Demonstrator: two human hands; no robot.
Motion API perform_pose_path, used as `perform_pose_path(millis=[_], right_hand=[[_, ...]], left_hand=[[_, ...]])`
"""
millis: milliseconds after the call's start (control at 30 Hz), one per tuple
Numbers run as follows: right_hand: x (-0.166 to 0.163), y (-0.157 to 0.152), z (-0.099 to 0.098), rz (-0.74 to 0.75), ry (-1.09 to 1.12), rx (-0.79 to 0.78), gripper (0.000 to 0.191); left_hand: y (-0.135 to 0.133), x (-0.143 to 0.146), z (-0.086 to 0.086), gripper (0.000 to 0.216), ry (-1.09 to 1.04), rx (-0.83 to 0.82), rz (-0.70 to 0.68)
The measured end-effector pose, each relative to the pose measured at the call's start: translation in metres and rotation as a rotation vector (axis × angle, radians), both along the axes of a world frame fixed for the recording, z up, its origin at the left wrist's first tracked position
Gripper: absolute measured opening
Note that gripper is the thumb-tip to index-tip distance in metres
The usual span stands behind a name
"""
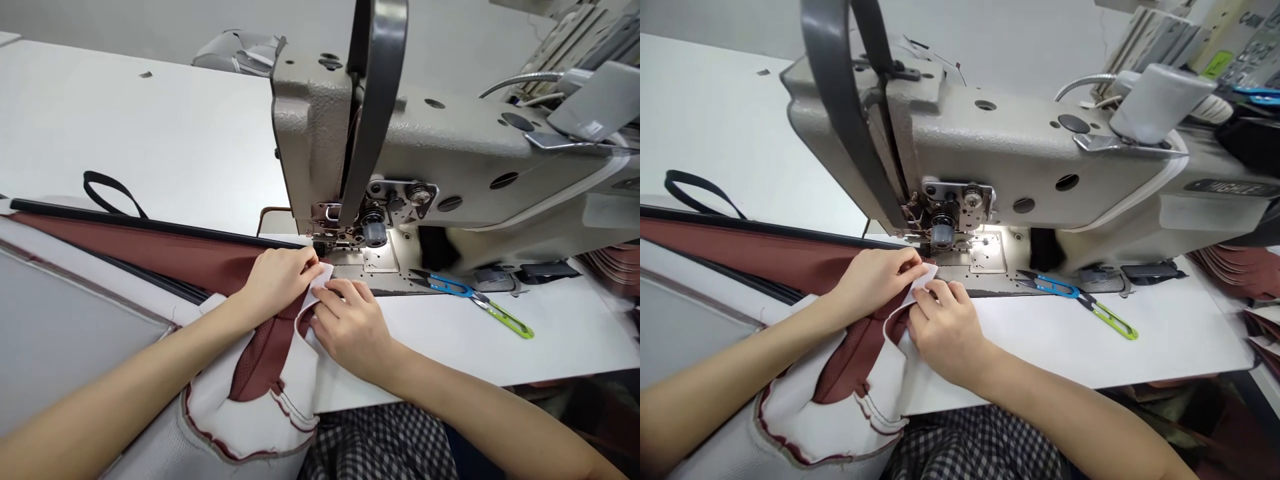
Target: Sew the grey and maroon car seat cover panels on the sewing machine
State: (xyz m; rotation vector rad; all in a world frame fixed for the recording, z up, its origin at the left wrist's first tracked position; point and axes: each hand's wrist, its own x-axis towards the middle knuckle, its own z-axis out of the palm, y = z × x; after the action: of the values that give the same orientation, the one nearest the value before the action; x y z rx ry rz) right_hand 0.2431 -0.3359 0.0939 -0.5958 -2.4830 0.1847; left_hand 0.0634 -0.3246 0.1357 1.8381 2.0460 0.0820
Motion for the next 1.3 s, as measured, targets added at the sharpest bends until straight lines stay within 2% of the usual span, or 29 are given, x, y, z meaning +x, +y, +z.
perform_pose_path(millis=[233,633,800,1133,1300], right_hand=[[-0.005,0.005,-0.007,0.027,0.02,0.119,0.026],[-0.014,0.03,-0.007,0.191,0.004,0.144,0.029],[-0.021,0.038,-0.008,0.23,-0.038,0.127,0.031],[-0.016,0.049,-0.017,0.191,0.011,0.105,0.023],[-0.013,0.055,-0.015,0.204,-0.026,0.021,0.025]], left_hand=[[-0.004,0.001,0.0,0.038,-0.011,-0.003,0.085],[-0.003,-0.008,0.002,0.045,-0.057,0.038,0.261],[0.001,-0.012,0.002,0.046,-0.049,0.072,0.32],[0.011,-0.005,-0.004,0.032,0.003,0.112,0.359],[0.015,0.002,-0.002,0.031,-0.003,0.107,0.383]])
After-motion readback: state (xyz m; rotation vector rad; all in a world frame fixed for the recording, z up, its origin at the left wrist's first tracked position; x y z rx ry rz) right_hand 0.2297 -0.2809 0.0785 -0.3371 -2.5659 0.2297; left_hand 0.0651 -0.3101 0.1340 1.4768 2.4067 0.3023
